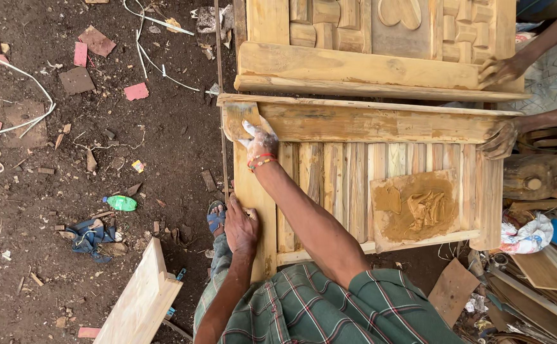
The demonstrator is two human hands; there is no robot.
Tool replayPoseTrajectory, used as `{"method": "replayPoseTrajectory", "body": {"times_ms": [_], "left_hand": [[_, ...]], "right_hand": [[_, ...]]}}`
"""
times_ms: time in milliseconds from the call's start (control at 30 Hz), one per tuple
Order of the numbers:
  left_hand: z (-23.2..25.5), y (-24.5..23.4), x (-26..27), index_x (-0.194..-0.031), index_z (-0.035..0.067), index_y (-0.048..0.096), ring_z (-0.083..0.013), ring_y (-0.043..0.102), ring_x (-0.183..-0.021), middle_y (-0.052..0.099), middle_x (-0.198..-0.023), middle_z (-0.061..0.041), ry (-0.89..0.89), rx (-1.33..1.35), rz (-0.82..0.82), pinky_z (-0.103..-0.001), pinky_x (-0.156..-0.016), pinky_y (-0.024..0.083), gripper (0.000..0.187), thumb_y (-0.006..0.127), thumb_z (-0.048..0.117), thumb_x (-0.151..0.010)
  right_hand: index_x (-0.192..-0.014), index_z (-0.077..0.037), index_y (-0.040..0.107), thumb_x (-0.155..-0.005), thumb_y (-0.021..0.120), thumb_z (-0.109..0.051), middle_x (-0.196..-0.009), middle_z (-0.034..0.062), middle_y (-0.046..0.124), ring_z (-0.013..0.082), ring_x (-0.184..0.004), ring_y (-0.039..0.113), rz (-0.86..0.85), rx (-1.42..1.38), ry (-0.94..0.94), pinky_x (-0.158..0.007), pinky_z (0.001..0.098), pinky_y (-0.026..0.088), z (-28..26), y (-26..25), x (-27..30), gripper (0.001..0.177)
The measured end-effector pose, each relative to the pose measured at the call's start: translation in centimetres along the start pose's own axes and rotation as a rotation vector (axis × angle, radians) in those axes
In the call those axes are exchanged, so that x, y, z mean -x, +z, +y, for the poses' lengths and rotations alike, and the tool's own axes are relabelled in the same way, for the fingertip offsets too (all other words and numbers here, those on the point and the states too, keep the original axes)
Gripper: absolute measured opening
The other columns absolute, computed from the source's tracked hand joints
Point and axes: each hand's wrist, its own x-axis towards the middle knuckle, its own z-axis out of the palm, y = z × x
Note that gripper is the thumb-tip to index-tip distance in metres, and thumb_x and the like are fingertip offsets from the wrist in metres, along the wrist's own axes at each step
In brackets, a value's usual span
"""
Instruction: The person applies a brown wood filler to a wooden headboard using a putty knife and a brush. They spread the filler into the grooves and joints of the slatted wood, then smooth it over the surface. Another person is visible nearby, also working on a similar wooden piece.
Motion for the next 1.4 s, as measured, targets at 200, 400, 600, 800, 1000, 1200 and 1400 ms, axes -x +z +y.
{"method": "replayPoseTrajectory", "body": {"times_ms": [200,400,600,800,1000,1200,1400], "left_hand": [[0.2,-0.1,-0.2,-0.148,-0.001,0.038,-0.0426,0.057,-0.121,0.055,-0.137,-0.026,-0.009,0.009,-0.003,-0.047,-0.103,0.048,0.063,0.054,0.027,-0.093],[0.1,-0.3,0.0,-0.146,-0.004,0.037,-0.0451,0.056,-0.121,0.057,-0.129,-0.029,0.052,-0.017,0.015,-0.048,-0.104,0.046,0.067,0.057,0.03,-0.092],[-0.1,0.3,-0.2,-0.148,-0.005,0.037,-0.0458,0.056,-0.123,0.056,-0.131,-0.031,0.03,-0.003,0.013,-0.048,-0.107,0.045,0.061,0.05,0.029,-0.098],[0.1,0.3,-0.1,-0.147,-0.005,0.038,-0.0461,0.056,-0.123,0.055,-0.134,-0.033,0.052,-0.004,0.037,-0.047,-0.107,0.045,0.06,0.049,0.03,-0.099],[0.7,-0.6,-0.1,-0.147,-0.005,0.036,-0.0421,0.057,-0.122,0.056,-0.127,-0.027,0.055,-0.032,0.008,-0.047,-0.104,0.048,0.067,0.055,0.03,-0.093],[0.9,-0.6,-0.1,-0.15,-0.004,0.034,-0.0373,0.06,-0.11,0.057,-0.116,-0.023,0.009,-0.044,-0.055,-0.046,-0.096,0.051,0.063,0.05,0.032,-0.101],[0.7,-0.6,0.1,-0.149,-0.006,0.035,-0.0382,0.061,-0.108,0.057,-0.116,-0.024,0.038,-0.045,-0.028,-0.046,-0.094,0.052,0.062,0.042,0.035,-0.103]], "right_hand": [[-0.132,-0.008,0.064,-0.079,0.077,0.002,-0.121,0.0155,0.069,0.0313,-0.102,0.072,-0.044,0.099,0.003,-0.086,0.0525,0.064,-2.6,4.1,5.0,0.056],[-0.135,0.001,0.063,-0.084,0.076,-0.004,-0.111,0.0135,0.066,0.0281,-0.105,0.069,-0.068,0.214,-0.126,-0.083,0.0534,0.063,-6.6,-2.0,7.9,0.053],[-0.142,0.005,0.048,-0.083,0.074,-0.002,-0.122,0.0223,0.066,0.0347,-0.1,0.072,0.145,0.164,-0.099,-0.074,0.0513,0.066,-9.0,-10.3,2.9,0.064],[-0.141,0.005,0.051,-0.083,0.073,0.003,-0.125,0.0212,0.064,0.0356,-0.097,0.071,0.106,0.161,-0.123,-0.071,0.0495,0.067,-10.1,-9.2,-2.7,0.063],[-0.14,0.004,0.057,-0.082,0.072,0.002,-0.115,0.0192,0.066,0.0306,-0.101,0.072,0.045,0.152,-0.119,-0.073,0.054,0.068,-10.6,-10.0,-1.3,0.06],[-0.14,-0.001,0.059,-0.086,0.071,0.003,-0.111,0.0133,0.066,0.0285,-0.099,0.07,-0.002,0.192,-0.176,-0.077,0.0555,0.063,-12.3,-10.9,-1.2,0.055],[-0.125,0.0,0.066,-0.085,0.069,0.004,-0.115,0.0165,0.07,0.033,-0.097,0.073,0.039,0.031,-0.091,-0.079,0.058,0.066,-12.8,-12.7,-3.2,0.04]]}}
